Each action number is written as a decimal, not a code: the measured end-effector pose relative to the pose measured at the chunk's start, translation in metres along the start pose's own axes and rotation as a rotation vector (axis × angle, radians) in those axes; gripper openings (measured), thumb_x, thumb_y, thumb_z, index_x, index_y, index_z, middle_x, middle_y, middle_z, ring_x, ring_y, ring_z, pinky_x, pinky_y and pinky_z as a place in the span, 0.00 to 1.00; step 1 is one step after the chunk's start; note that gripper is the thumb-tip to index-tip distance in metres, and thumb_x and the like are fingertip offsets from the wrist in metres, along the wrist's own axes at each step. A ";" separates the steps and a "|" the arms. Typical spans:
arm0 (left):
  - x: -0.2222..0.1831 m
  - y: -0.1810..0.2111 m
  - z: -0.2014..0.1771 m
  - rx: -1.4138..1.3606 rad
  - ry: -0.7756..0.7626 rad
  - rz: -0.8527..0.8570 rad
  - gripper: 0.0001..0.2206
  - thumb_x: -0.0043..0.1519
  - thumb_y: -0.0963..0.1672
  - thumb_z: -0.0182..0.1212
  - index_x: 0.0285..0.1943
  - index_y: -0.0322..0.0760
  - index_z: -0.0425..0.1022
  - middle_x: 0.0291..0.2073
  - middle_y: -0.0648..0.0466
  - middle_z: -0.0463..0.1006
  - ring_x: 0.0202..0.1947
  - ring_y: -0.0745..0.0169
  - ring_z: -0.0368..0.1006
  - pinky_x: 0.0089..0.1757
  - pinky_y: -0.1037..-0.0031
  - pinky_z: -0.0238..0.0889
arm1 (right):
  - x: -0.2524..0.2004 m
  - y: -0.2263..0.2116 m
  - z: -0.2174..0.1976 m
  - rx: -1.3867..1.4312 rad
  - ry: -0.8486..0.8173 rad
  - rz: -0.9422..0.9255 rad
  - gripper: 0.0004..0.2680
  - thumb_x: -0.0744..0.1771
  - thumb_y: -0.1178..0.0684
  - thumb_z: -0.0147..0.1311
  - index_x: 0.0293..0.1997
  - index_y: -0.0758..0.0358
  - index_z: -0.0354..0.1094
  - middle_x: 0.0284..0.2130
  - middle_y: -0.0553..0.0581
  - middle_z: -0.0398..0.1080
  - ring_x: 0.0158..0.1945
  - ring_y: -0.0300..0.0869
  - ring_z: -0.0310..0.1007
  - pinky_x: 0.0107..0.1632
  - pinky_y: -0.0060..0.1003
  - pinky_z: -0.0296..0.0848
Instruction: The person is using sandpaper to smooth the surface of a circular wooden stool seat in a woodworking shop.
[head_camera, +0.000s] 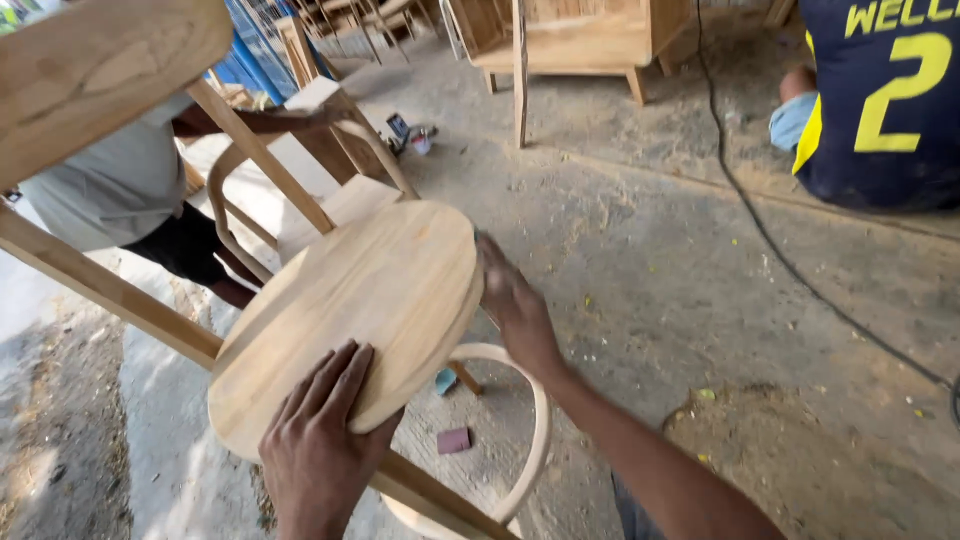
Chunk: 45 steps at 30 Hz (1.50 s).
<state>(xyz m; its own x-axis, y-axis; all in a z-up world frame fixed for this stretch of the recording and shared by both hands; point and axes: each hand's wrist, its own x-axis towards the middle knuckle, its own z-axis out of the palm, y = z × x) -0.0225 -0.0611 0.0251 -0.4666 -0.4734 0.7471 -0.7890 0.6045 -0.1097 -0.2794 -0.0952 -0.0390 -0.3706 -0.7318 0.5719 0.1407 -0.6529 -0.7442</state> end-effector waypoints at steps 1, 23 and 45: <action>-0.003 0.000 0.001 -0.006 -0.006 -0.005 0.29 0.55 0.56 0.72 0.66 0.53 0.82 0.63 0.60 0.82 0.64 0.55 0.78 0.54 0.56 0.76 | -0.006 -0.010 0.004 -0.005 0.000 0.008 0.31 0.71 0.31 0.43 0.80 0.61 0.48 0.80 0.63 0.48 0.83 0.56 0.45 0.78 0.55 0.58; 0.003 0.000 0.017 0.017 0.255 0.077 0.24 0.54 0.55 0.74 0.59 0.47 0.86 0.56 0.58 0.87 0.56 0.60 0.84 0.48 0.65 0.78 | -0.039 0.011 -0.012 -0.278 -0.178 -0.566 0.18 0.77 0.52 0.42 0.81 0.56 0.53 0.81 0.59 0.50 0.86 0.56 0.45 0.87 0.59 0.40; -0.003 -0.022 0.043 -0.179 0.422 0.163 0.19 0.57 0.47 0.81 0.52 0.30 0.89 0.49 0.39 0.89 0.51 0.40 0.87 0.56 0.55 0.78 | 0.015 0.060 0.006 0.164 0.143 -0.139 0.26 0.71 0.47 0.55 0.78 0.69 0.54 0.78 0.61 0.52 0.82 0.44 0.48 0.82 0.43 0.46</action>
<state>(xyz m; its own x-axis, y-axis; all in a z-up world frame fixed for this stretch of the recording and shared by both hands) -0.0213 -0.1005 -0.0028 -0.3463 -0.0848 0.9343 -0.6211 0.7671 -0.1605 -0.2711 -0.1466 -0.0737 -0.5213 -0.6055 0.6014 0.2224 -0.7767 -0.5893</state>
